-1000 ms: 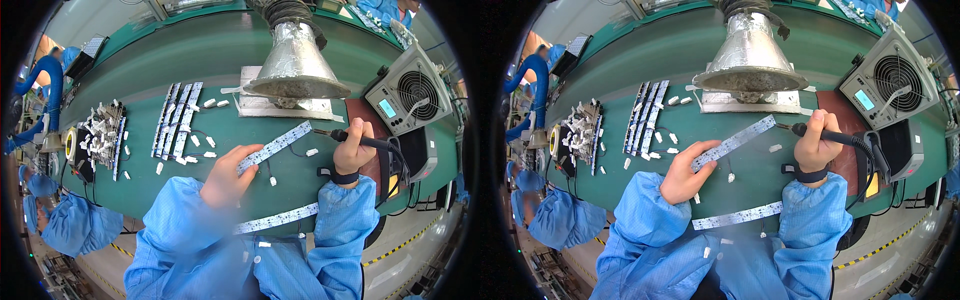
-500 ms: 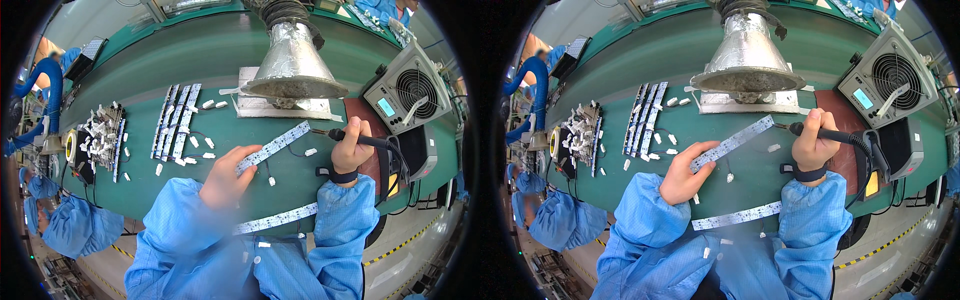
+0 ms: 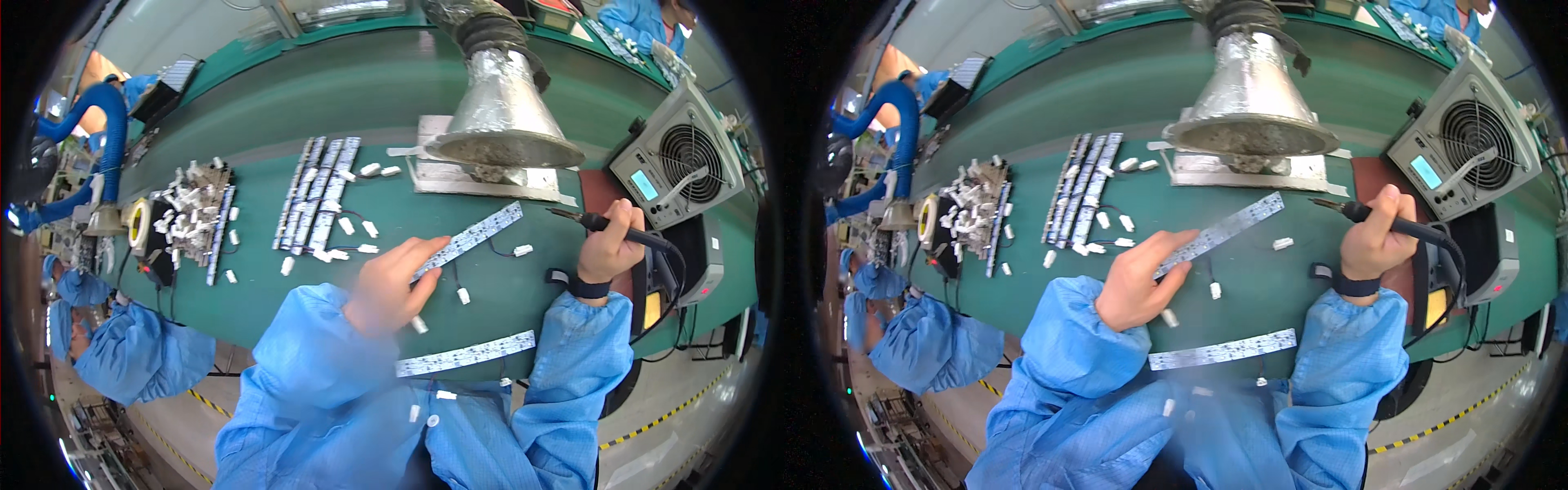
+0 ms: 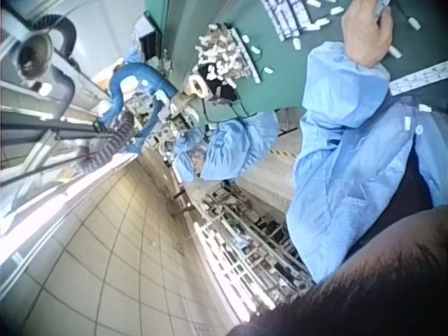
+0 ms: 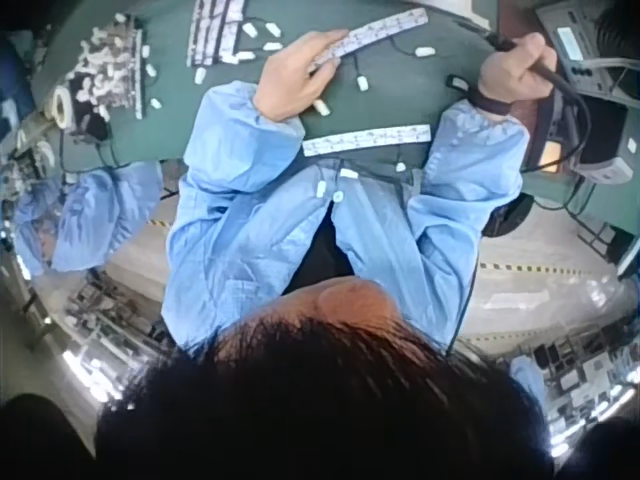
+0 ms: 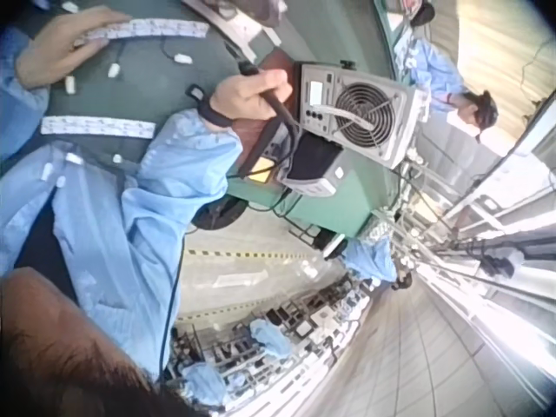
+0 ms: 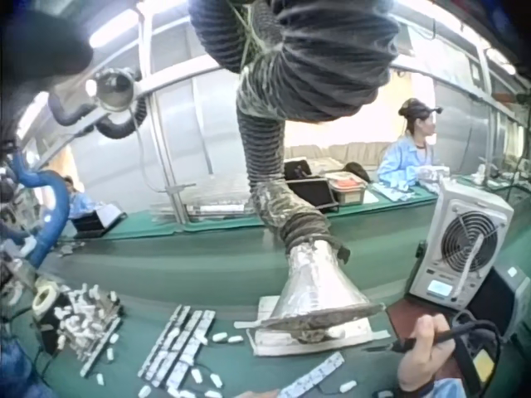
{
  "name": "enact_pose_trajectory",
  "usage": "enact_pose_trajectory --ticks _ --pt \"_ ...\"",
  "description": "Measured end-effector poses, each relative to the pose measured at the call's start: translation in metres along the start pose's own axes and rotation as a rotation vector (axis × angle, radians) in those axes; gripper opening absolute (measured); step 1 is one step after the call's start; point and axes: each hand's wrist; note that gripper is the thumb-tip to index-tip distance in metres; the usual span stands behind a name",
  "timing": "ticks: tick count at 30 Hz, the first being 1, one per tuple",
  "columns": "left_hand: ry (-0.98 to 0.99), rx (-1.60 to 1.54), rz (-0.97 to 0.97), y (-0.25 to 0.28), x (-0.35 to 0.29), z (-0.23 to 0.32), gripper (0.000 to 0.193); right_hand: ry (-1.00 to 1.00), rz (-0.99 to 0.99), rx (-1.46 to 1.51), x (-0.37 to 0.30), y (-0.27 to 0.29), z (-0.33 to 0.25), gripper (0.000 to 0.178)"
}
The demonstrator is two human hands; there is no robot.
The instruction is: Soldering electronic components onto small LED or circuit board strips at a workstation.
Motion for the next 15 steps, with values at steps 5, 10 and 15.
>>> enact_pose_trajectory --ticks 5,10,15 --pt "0.075 -0.107 0.004 0.015 -0.014 -0.003 0.037 -0.016 -0.036 0.024 0.002 0.004 0.005 0.033" --pt "0.189 -0.235 0.192 0.033 -0.062 -0.011 0.043 -0.016 -0.034 0.042 0.001 0.003 0.005 0.034" --pt "0.317 -0.472 0.639 0.071 -0.080 0.010 0.046 -0.015 -0.060 0.045 -0.002 0.001 0.003 0.036"
Point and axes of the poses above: each hand's wrist, its own x-axis towards the middle knuckle, its own y-axis out of the back of the hand, z = x × y, and after that the axes turned 2 degrees about -y, right-handed
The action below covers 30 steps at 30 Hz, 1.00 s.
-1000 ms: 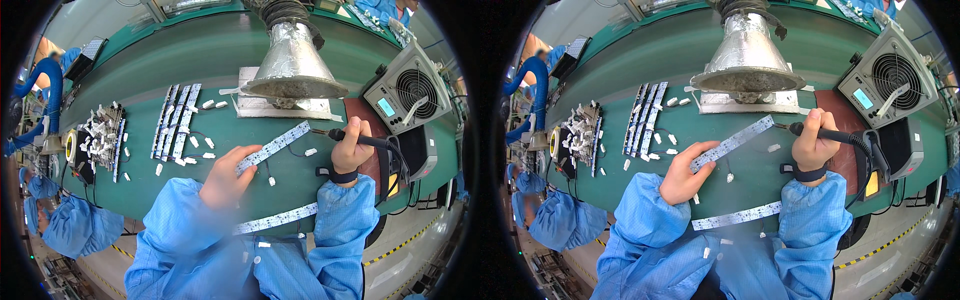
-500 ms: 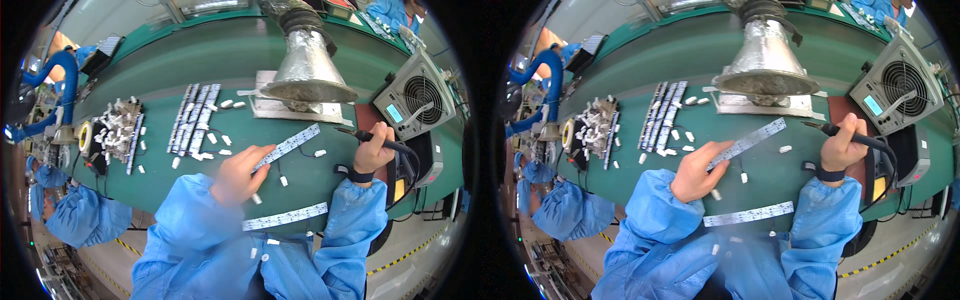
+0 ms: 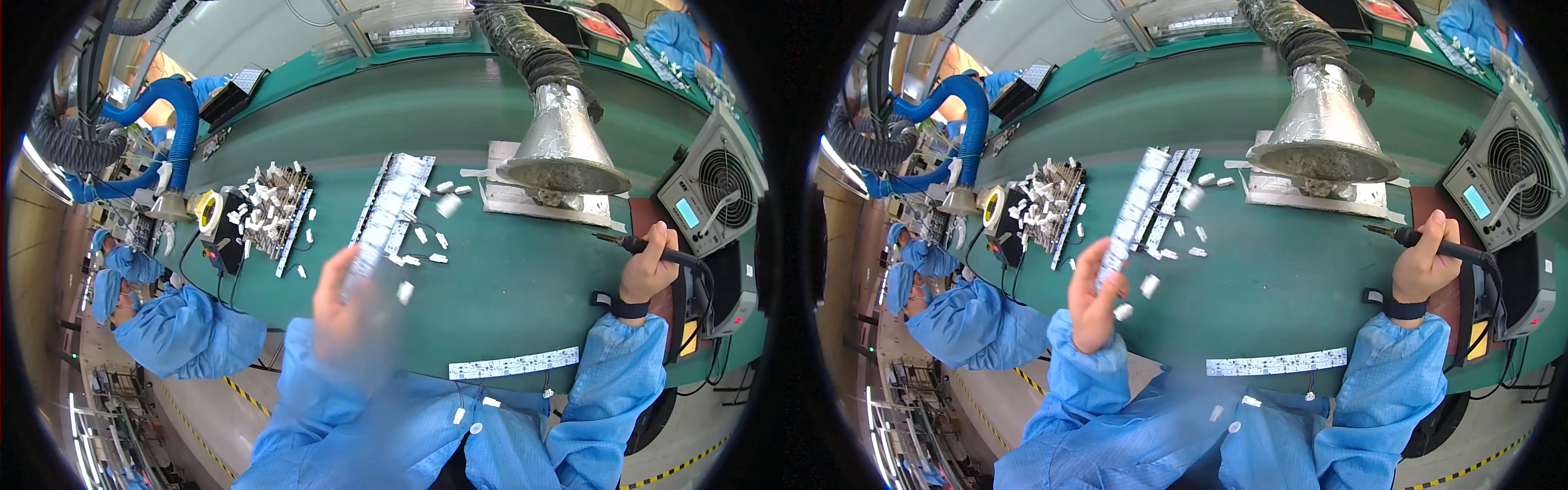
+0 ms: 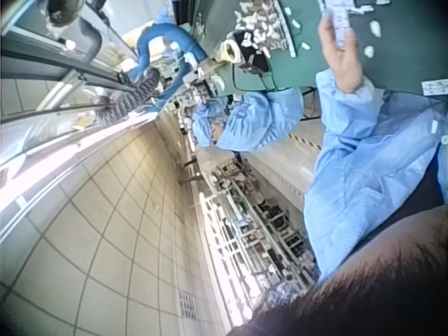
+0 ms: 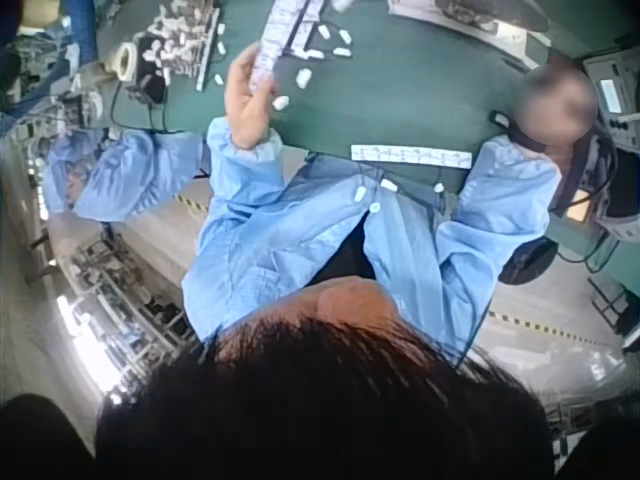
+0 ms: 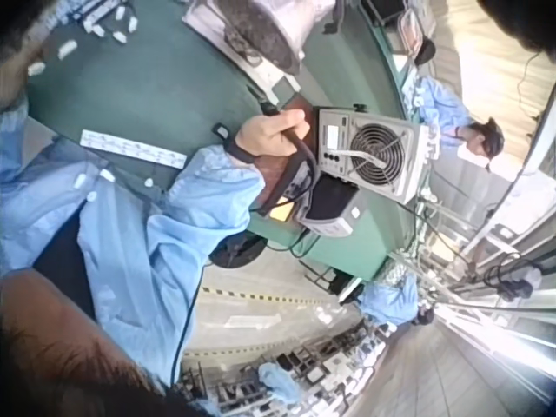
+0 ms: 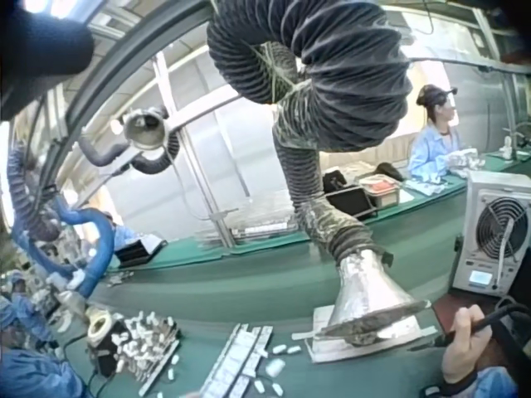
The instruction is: Soldering electronic components onto small LED or circuit board strips at a workstation.
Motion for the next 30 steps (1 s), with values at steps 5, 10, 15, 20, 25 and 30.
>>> enact_pose_trajectory --ticks 5,10,15,20,25,30 --pt "-0.199 0.147 0.049 0.053 0.075 -0.045 0.038 -0.007 -0.006 0.019 -0.002 0.001 0.003 0.038" --pt "-0.410 0.801 0.040 0.076 0.112 -0.111 0.029 -0.021 -0.026 0.025 0.000 -0.001 0.005 0.040" --pt "-0.426 0.746 -0.159 0.072 0.111 -0.095 0.029 -0.032 -0.038 0.020 0.000 0.000 0.004 0.040" --pt "-0.497 0.655 0.083 0.080 0.098 -0.091 0.033 -0.048 -0.047 0.019 -0.001 0.001 0.001 0.039" --pt "-0.653 0.568 0.276 0.037 0.033 -0.036 0.020 -0.075 -0.053 0.040 -0.003 -0.001 0.000 0.039" --pt "-0.601 0.652 -0.675 -0.035 -0.037 -0.026 0.047 -0.057 -0.053 0.033 -0.001 0.002 -0.002 0.038"
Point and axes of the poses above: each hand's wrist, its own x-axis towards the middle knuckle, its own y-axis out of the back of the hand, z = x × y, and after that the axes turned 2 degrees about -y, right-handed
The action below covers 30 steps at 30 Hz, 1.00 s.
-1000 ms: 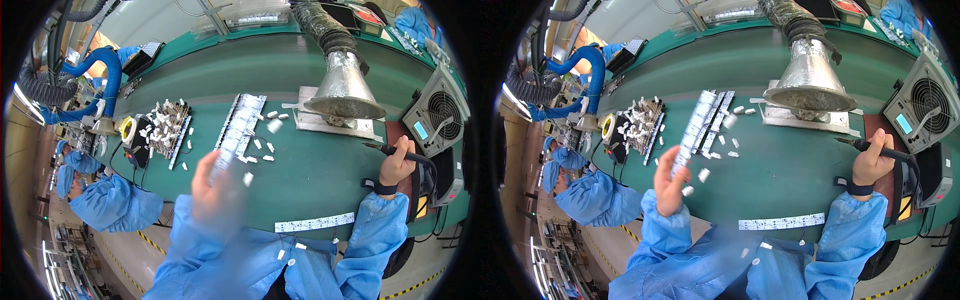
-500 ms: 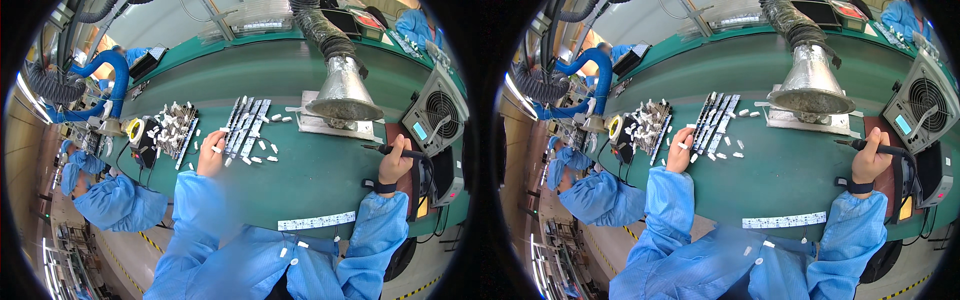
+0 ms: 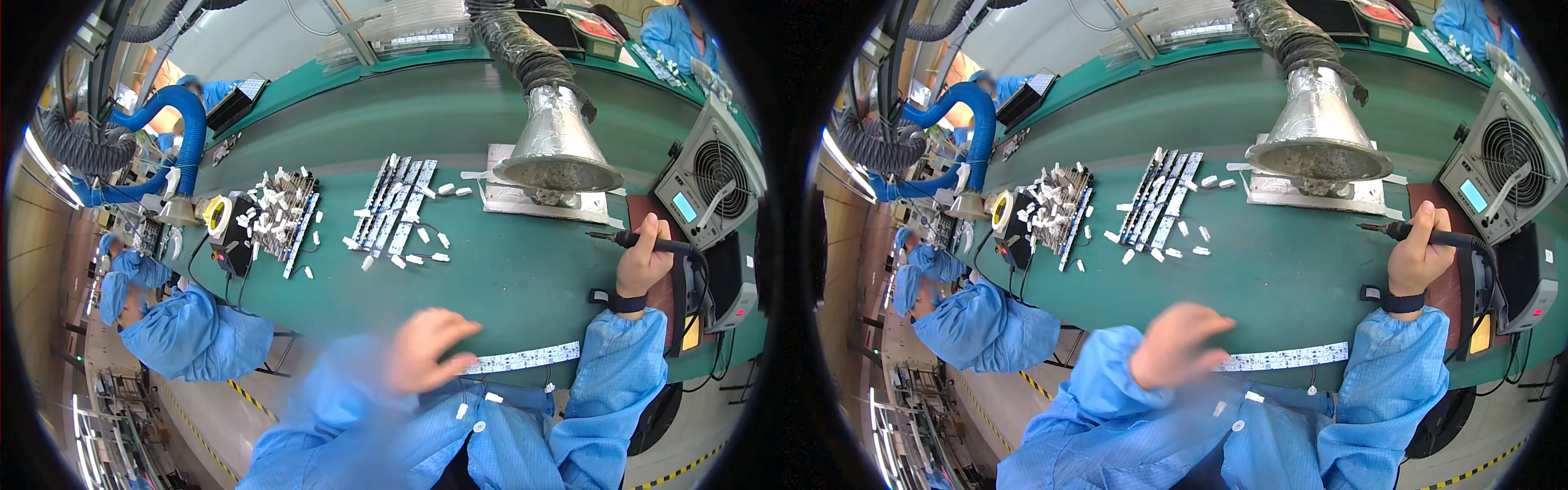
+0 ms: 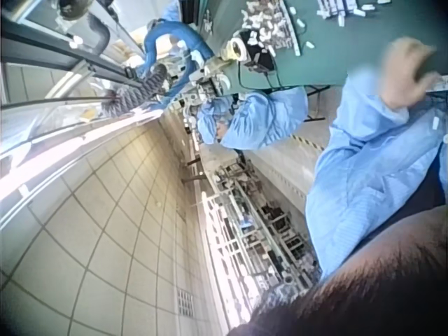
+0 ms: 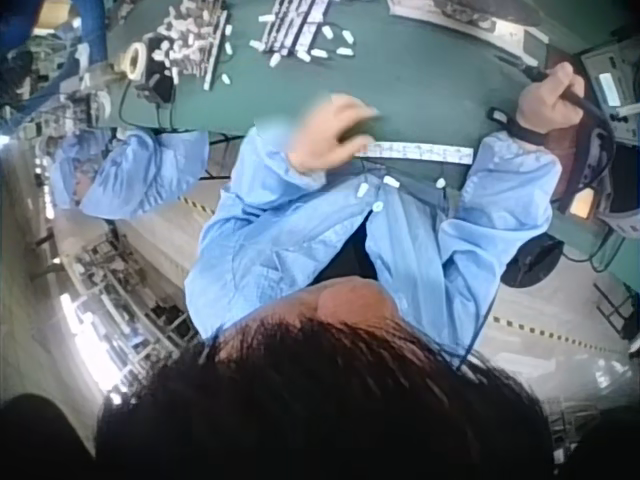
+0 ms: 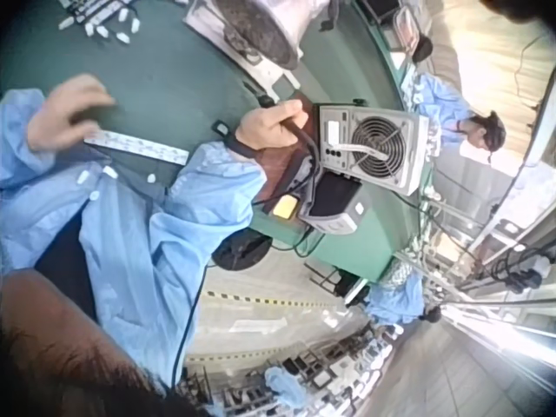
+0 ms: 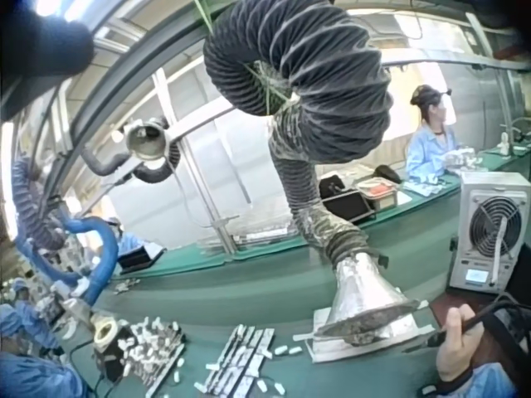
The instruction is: Soldering electronic components onto small LED or circuit board strips at a workstation.
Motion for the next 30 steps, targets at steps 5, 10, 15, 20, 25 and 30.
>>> enact_pose_trajectory --ticks 5,10,15,20,25,30 --pt "0.041 0.012 -0.236 -0.035 0.007 0.024 0.049 0.002 0.025 -0.017 0.000 -0.001 0.002 0.039" --pt "0.063 -0.175 -0.263 -0.014 0.028 0.015 0.033 0.017 0.052 0.020 0.002 -0.003 -0.003 0.039" --pt "0.150 -0.304 -0.095 -0.003 0.066 -0.017 0.033 0.044 0.117 0.037 0.002 0.000 -0.012 0.036" --pt "0.267 -0.496 -0.147 -0.017 0.092 -0.045 0.041 0.101 0.100 0.020 -0.010 -0.005 -0.026 0.032" --pt "0.230 -0.569 -0.111 -0.024 0.086 -0.049 0.043 0.153 -0.087 0.135 -0.032 -0.019 -0.044 0.032" --pt "0.275 -0.539 -0.053 -0.029 0.088 -0.048 0.038 0.304 -0.430 0.232 -0.054 -0.027 -0.058 0.029"
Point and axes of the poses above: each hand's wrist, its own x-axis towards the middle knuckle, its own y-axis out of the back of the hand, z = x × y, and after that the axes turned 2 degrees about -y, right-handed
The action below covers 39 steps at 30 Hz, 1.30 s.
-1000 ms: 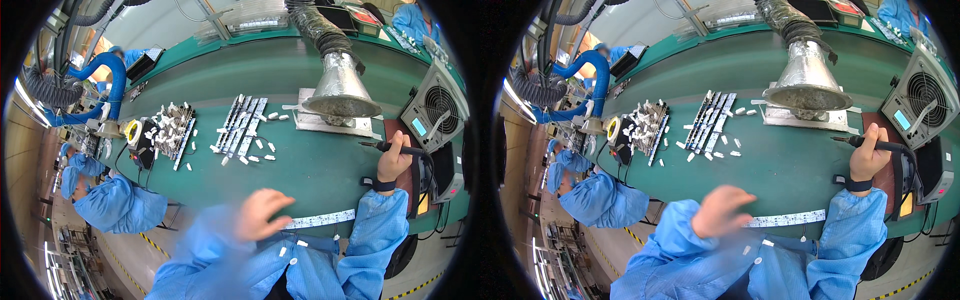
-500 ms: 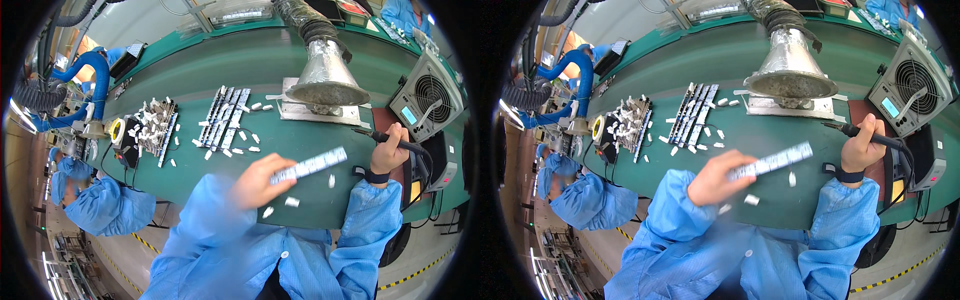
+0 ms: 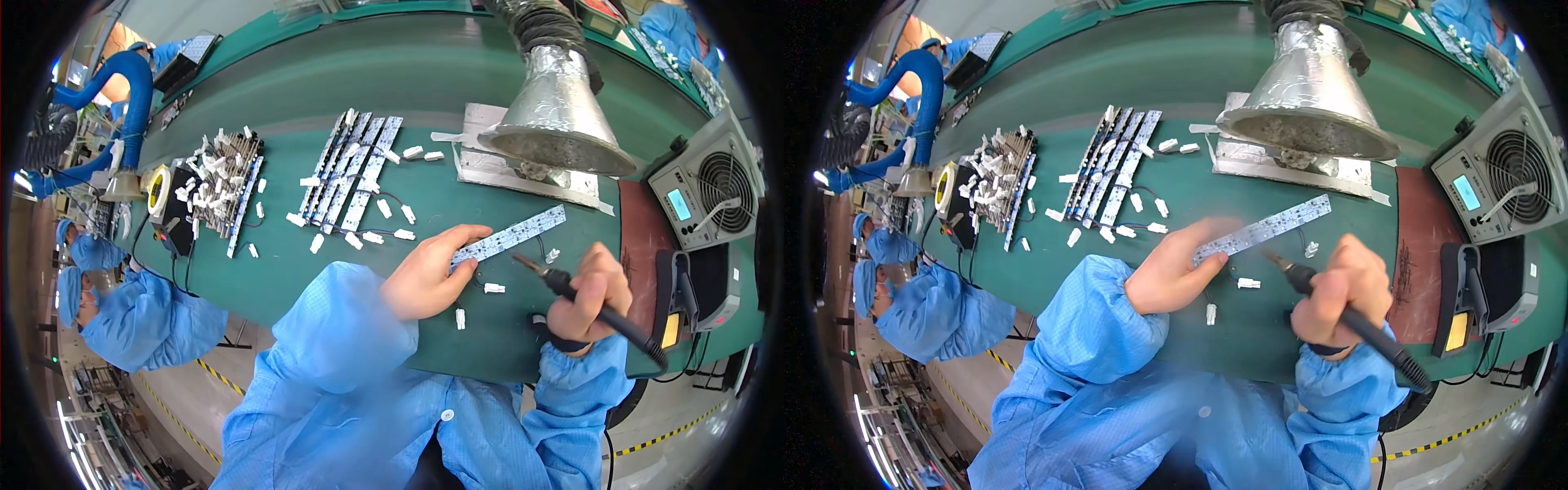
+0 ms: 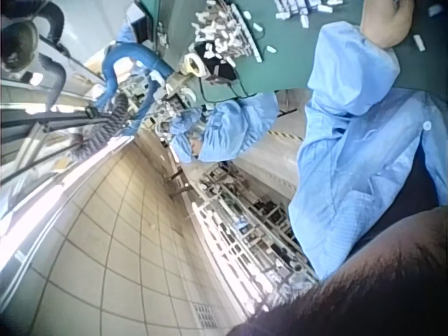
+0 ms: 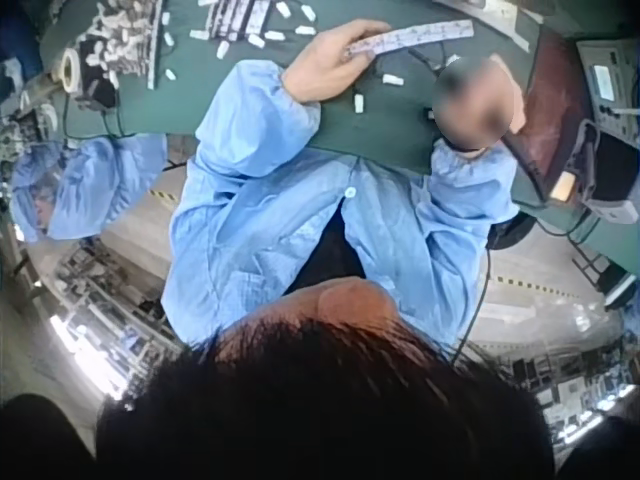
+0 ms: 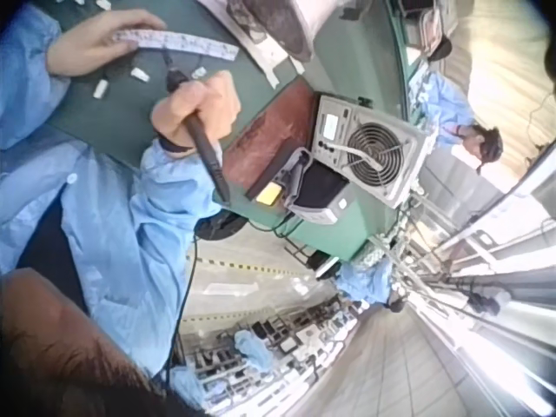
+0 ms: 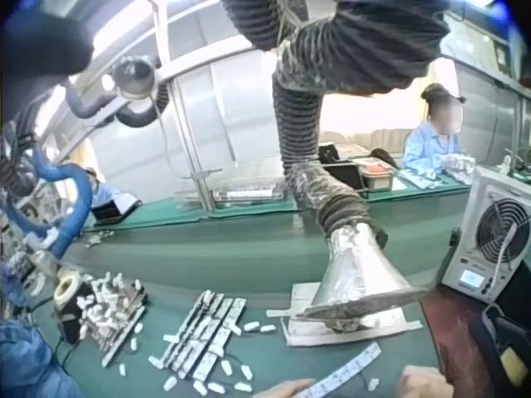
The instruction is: Soldering electronic components onto small LED or circuit board strips at a workstation.
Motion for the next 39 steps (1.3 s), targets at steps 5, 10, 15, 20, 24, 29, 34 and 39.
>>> enact_pose_trajectory --ticks 5,10,15,20,24,29,34,39 --pt "-0.009 0.029 0.037 -0.001 -0.001 0.000 0.040 0.048 -0.164 -0.051 0.001 -0.017 -0.002 0.025" --pt "0.007 0.016 0.039 -0.001 -0.001 0.002 0.039 0.048 -0.215 -0.054 -0.001 -0.019 0.000 0.021" --pt "-0.013 0.010 0.048 -0.002 -0.002 0.000 0.039 0.064 -0.219 -0.072 -0.003 -0.019 0.003 0.020" --pt "-0.007 0.024 0.048 -0.002 -0.002 0.000 0.039 0.067 -0.219 -0.064 -0.004 -0.020 0.003 0.019" --pt "-0.007 0.021 0.047 -0.002 -0.003 0.000 0.039 0.073 -0.217 -0.056 -0.004 -0.021 0.003 0.018" --pt "-0.004 0.027 0.053 -0.002 -0.003 0.001 0.039 0.082 -0.220 -0.049 -0.005 -0.022 0.005 0.019" --pt "0.001 0.021 0.048 -0.002 -0.002 0.001 0.041 0.074 -0.220 -0.034 -0.003 -0.017 0.003 0.020" --pt "-0.024 0.047 0.056 0.001 -0.002 0.005 0.043 -0.060 0.061 -0.035 0.000 0.005 0.013 0.027"
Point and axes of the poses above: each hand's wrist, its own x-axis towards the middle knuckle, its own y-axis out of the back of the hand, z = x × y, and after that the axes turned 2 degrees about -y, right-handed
